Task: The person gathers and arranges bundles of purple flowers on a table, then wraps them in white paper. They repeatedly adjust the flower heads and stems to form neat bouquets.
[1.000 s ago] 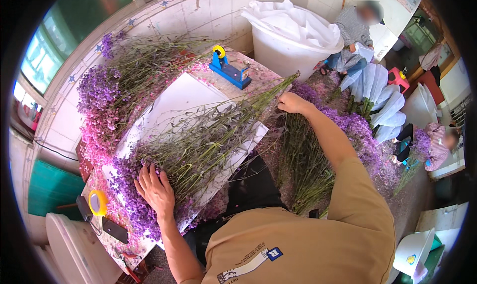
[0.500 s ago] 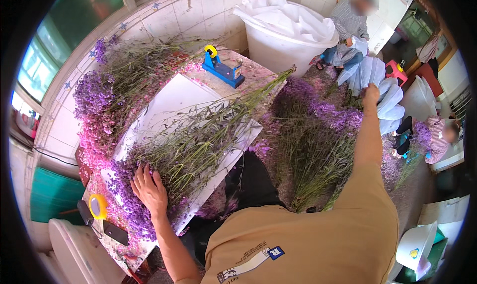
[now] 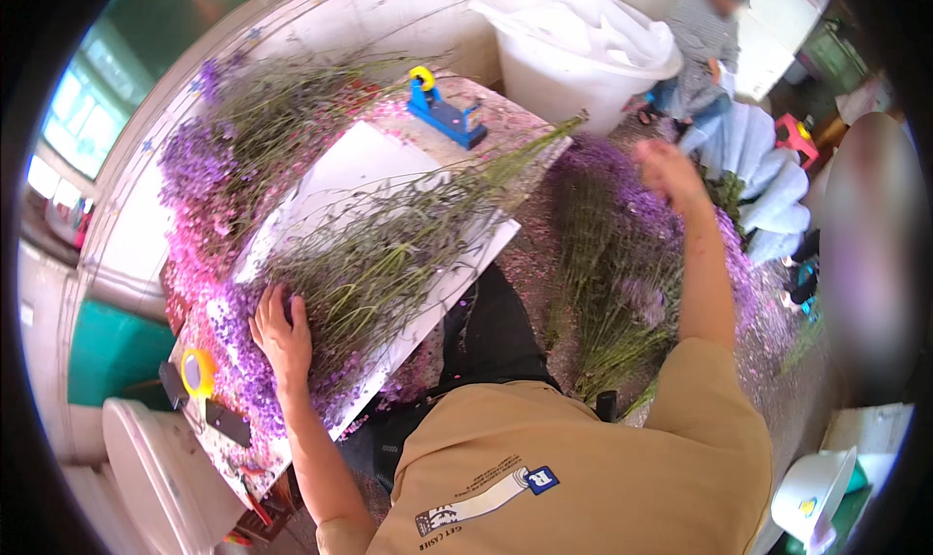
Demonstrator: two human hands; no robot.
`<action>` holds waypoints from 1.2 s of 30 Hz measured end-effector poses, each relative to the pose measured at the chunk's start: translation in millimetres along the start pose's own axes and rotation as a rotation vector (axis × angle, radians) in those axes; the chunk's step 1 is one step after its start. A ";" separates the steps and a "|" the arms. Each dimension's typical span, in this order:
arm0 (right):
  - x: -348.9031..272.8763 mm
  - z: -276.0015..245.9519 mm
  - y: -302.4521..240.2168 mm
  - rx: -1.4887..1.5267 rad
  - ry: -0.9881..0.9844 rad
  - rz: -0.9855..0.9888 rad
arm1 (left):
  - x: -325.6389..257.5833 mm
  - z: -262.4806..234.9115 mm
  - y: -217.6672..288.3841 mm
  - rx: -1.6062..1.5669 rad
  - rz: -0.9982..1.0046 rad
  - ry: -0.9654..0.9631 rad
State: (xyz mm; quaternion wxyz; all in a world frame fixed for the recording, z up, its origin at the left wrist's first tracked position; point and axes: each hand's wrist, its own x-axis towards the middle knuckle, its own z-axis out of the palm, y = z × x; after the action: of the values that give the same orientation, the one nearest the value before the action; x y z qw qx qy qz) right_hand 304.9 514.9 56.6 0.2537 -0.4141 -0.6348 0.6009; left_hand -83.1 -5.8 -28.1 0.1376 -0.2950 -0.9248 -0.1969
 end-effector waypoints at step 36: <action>-21.3 300.2 -12.7 -0.366 -0.526 -0.845 | -360.3 -93.8 -137.9 0.294 -0.629 -0.388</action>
State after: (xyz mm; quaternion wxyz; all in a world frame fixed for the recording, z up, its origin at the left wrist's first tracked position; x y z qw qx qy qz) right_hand 67.2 332.0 28.0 0.2296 0.0051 -0.8831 0.4091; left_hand 131.1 -327.8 -117.7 -0.0657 -0.0064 -0.9972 -0.0357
